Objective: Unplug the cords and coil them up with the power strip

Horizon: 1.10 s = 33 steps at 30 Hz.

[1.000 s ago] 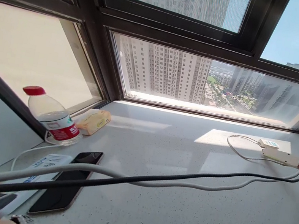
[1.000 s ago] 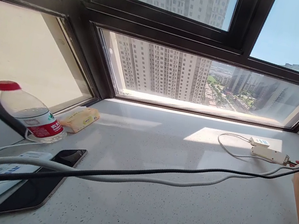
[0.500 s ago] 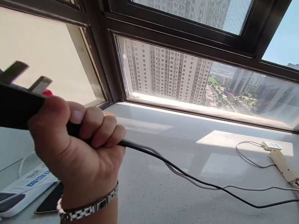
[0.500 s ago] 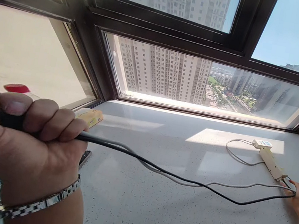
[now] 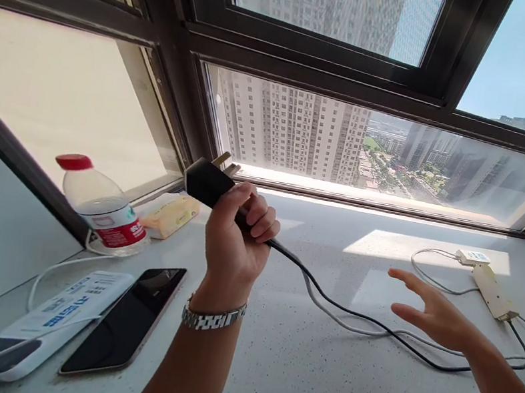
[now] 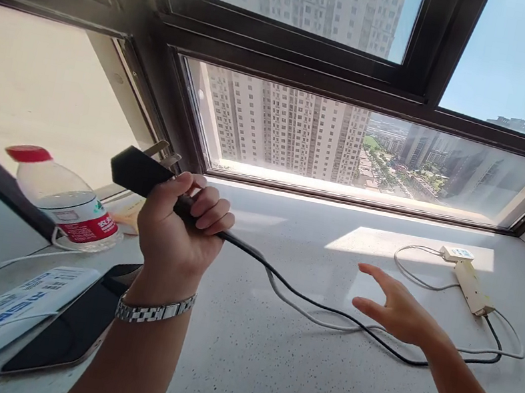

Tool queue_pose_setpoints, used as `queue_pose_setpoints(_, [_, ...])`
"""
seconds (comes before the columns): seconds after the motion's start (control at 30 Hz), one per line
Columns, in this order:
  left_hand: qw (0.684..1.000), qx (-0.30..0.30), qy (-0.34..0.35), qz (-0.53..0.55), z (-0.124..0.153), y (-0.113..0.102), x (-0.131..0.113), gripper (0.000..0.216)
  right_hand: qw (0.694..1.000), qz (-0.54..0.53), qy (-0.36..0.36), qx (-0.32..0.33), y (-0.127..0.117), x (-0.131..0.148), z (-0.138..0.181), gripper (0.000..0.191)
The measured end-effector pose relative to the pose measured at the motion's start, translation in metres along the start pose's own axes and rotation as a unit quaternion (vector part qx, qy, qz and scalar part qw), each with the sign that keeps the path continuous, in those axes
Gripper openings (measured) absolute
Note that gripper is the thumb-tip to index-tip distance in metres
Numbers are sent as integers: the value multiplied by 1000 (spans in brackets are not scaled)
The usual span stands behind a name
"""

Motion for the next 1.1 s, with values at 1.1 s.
queue_pose_setpoints(1.1, [977,-128,-164,35,-35,-59,67,31,978,-89,-39,-184,94,-51,-88,44])
Point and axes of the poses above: each hand's wrist, its own z-axis away from the middle knuckle, its own y-axis out of the palm, x = y × z, the point moved 9 cm from there along -z, towards the middle knuckle, and after that the axes turned 1 degree about -x, right-handed, at the moved point
